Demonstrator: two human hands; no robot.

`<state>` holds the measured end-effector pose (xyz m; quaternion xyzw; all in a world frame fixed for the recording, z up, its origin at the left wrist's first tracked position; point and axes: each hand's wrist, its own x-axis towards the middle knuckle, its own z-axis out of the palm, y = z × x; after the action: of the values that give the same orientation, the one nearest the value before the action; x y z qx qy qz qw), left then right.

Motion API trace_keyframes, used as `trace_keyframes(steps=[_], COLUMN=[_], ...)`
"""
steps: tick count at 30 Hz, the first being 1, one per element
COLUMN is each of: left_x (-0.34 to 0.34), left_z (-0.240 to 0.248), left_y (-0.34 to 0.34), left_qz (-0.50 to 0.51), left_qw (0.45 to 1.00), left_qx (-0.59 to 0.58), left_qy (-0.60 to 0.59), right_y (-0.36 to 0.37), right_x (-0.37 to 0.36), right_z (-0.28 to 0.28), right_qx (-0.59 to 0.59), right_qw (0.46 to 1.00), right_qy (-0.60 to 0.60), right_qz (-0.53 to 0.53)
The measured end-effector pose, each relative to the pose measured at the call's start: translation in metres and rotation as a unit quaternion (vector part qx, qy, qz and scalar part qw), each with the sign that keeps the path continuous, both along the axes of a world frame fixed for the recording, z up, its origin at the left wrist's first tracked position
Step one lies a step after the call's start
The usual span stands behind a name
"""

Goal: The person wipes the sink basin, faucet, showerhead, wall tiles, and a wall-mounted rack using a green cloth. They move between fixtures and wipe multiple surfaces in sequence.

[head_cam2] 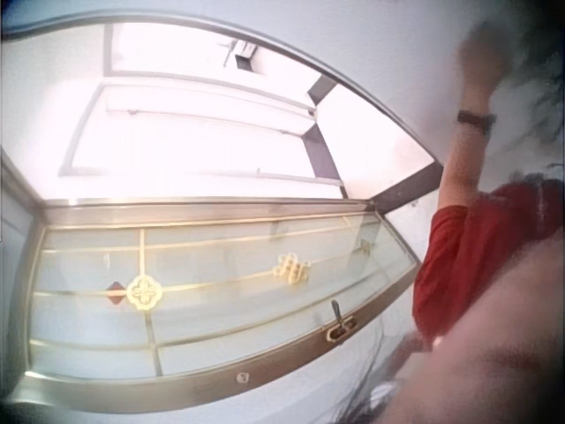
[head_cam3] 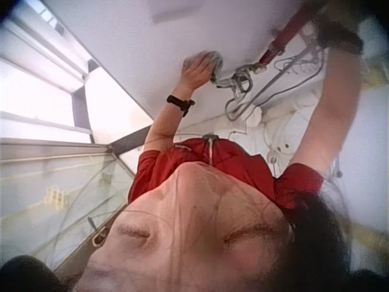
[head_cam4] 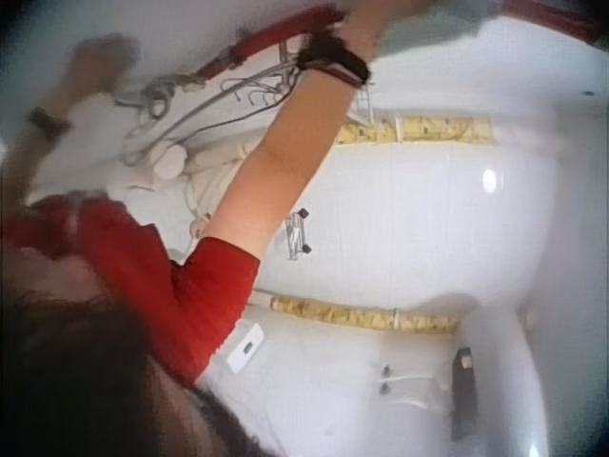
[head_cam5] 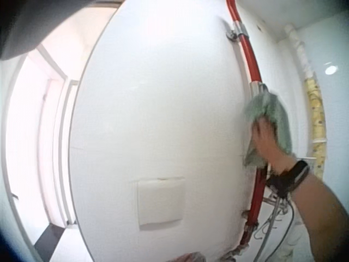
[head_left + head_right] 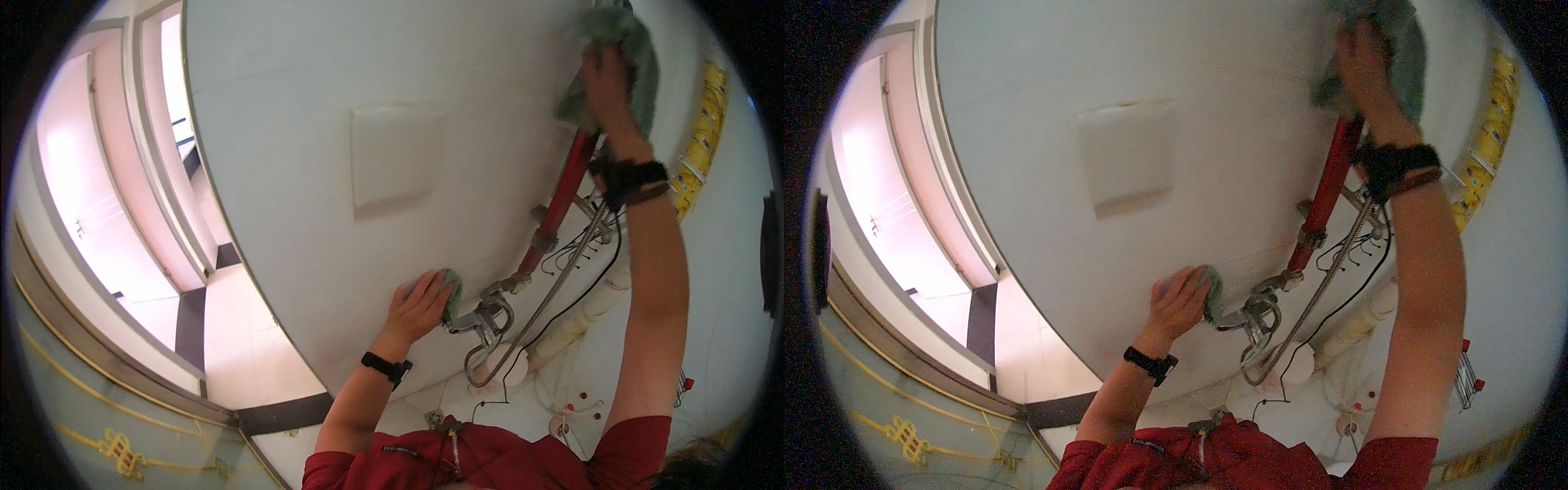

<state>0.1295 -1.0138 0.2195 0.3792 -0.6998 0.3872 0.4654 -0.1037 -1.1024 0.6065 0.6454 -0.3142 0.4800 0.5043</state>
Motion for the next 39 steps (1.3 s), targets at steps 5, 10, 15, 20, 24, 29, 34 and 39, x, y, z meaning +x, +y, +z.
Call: trace_keyframes(steps=[5,10,15,20,24,29,34,39], left_x=[0.002,0.001,0.001,0.000,-0.002,-0.003,-0.002,-0.005], left_z=[-0.002,-0.006,-0.009,-0.012,-0.012,-0.009,-0.008,-0.011], left_y=[0.001,0.000,-0.001,-0.003,-0.006,-0.004,-0.004,-0.008], left_qz=[0.004,-0.006,0.000,0.011,0.010,0.002,0.008,0.013], left_qw=[1.000,1.000,1.000,1.000,1.000,1.000,1.000,1.000], left_qx=[0.007,0.014,0.016,0.012,-0.008,-0.001,0.005,-0.014], left_qy=[0.003,0.006,0.010,-0.003,0.005,0.003,-0.002,0.002], right_y=[-0.005,-0.029,-0.028,-0.025,-0.030,-0.027,-0.013,-0.008], right_x=[-0.006,-0.026,-0.038,-0.032,-0.029,-0.028,-0.014,0.000], right_z=[0.022,-0.024,0.028,0.044,-0.011,-0.054,-0.024,-0.056], right_qx=[-0.182,0.056,-0.114,-0.263,-0.150,-0.040,-0.051,0.060], right_qw=[0.980,0.993,0.986,0.922,0.936,0.977,0.996,0.981], right_qy=[0.076,-0.001,0.072,0.154,0.105,0.034,-0.029,-0.180], right_qz=[-0.027,-0.105,-0.098,-0.239,-0.302,-0.206,0.062,0.039])
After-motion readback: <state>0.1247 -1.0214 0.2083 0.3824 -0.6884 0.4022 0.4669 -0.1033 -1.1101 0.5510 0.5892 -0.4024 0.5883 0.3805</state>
